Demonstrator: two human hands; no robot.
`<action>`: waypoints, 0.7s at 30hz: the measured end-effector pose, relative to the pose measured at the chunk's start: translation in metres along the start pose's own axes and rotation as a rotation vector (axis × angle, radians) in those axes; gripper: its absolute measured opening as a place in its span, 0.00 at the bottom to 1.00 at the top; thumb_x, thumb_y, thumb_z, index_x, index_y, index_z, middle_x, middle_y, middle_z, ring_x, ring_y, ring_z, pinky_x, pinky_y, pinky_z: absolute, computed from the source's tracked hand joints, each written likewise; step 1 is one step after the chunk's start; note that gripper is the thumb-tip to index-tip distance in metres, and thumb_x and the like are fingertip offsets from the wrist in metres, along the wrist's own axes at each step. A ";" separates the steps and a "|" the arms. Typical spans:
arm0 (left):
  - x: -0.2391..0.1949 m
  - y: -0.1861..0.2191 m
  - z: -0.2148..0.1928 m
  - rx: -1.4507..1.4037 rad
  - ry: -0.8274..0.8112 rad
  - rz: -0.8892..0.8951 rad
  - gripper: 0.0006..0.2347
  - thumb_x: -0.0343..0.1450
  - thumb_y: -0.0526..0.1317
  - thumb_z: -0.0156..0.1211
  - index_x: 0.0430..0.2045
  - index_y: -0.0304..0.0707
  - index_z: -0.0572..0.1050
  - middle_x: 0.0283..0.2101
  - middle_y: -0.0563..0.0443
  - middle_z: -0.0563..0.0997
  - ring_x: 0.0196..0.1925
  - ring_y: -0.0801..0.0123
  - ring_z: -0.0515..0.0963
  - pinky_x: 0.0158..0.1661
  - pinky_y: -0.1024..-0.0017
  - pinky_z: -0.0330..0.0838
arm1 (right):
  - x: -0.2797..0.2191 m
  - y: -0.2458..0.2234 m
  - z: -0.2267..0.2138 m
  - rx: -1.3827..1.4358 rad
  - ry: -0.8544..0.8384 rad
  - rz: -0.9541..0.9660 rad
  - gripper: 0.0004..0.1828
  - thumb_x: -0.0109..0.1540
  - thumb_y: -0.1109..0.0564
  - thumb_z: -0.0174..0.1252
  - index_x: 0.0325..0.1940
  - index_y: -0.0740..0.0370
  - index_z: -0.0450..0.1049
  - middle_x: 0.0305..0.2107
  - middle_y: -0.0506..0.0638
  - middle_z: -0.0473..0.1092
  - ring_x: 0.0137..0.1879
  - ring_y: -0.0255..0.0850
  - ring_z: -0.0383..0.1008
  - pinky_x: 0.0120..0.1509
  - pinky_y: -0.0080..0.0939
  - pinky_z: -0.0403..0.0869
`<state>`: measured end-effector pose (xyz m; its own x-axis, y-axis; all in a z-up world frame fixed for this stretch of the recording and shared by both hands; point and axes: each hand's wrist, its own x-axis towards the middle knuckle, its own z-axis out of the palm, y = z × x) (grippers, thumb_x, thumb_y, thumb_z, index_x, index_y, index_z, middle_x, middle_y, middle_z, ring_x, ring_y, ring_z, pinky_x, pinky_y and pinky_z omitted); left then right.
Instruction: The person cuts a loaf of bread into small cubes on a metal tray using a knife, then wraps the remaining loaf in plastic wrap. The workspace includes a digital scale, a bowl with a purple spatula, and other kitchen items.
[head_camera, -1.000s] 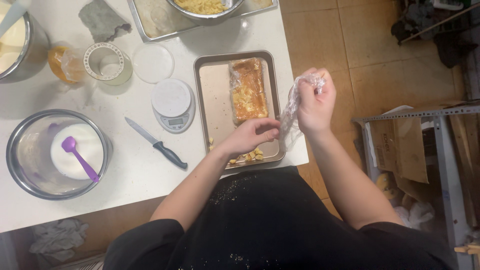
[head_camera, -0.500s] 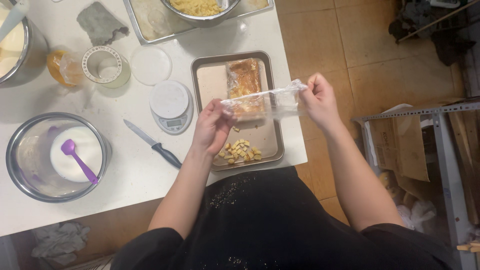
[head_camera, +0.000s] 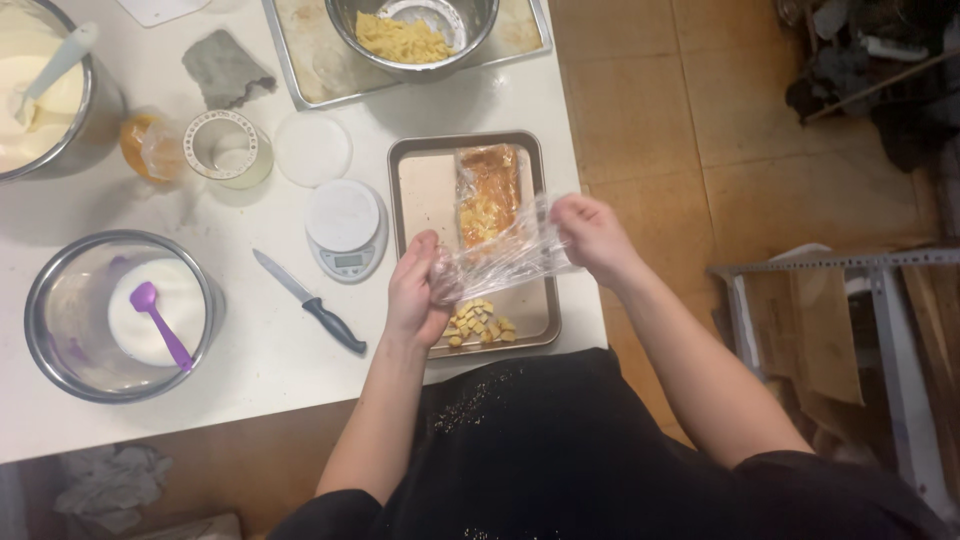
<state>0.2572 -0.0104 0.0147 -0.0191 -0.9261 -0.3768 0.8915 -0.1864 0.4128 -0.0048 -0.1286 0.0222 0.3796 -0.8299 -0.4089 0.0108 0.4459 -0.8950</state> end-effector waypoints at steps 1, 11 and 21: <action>0.001 -0.005 -0.003 -0.067 -0.038 0.043 0.06 0.82 0.41 0.47 0.42 0.41 0.68 0.25 0.59 0.69 0.23 0.78 0.65 0.23 0.78 0.59 | 0.005 0.001 -0.007 0.108 0.056 -0.022 0.10 0.72 0.53 0.51 0.40 0.58 0.71 0.19 0.39 0.62 0.19 0.26 0.55 0.20 0.29 0.53; 0.012 -0.090 0.031 -0.163 0.239 0.274 0.06 0.80 0.43 0.45 0.44 0.44 0.69 0.25 0.59 0.72 0.23 0.79 0.70 0.20 0.79 0.61 | 0.047 -0.010 -0.102 0.293 0.124 -0.144 0.09 0.74 0.55 0.47 0.44 0.59 0.70 0.33 0.48 0.72 0.31 0.31 0.68 0.30 0.32 0.66; -0.006 -0.186 0.104 0.106 0.360 0.535 0.11 0.73 0.43 0.62 0.43 0.41 0.71 0.26 0.59 0.75 0.22 0.81 0.71 0.22 0.79 0.68 | 0.067 -0.049 -0.152 0.123 -0.724 0.543 0.32 0.64 0.31 0.45 0.49 0.60 0.75 0.34 0.57 0.76 0.45 0.52 0.79 0.54 0.52 0.76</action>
<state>0.0449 -0.0041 0.0262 0.5837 -0.7359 -0.3432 0.6861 0.2210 0.6931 -0.1208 -0.2572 0.0116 0.8485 -0.1011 -0.5194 -0.2562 0.7804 -0.5704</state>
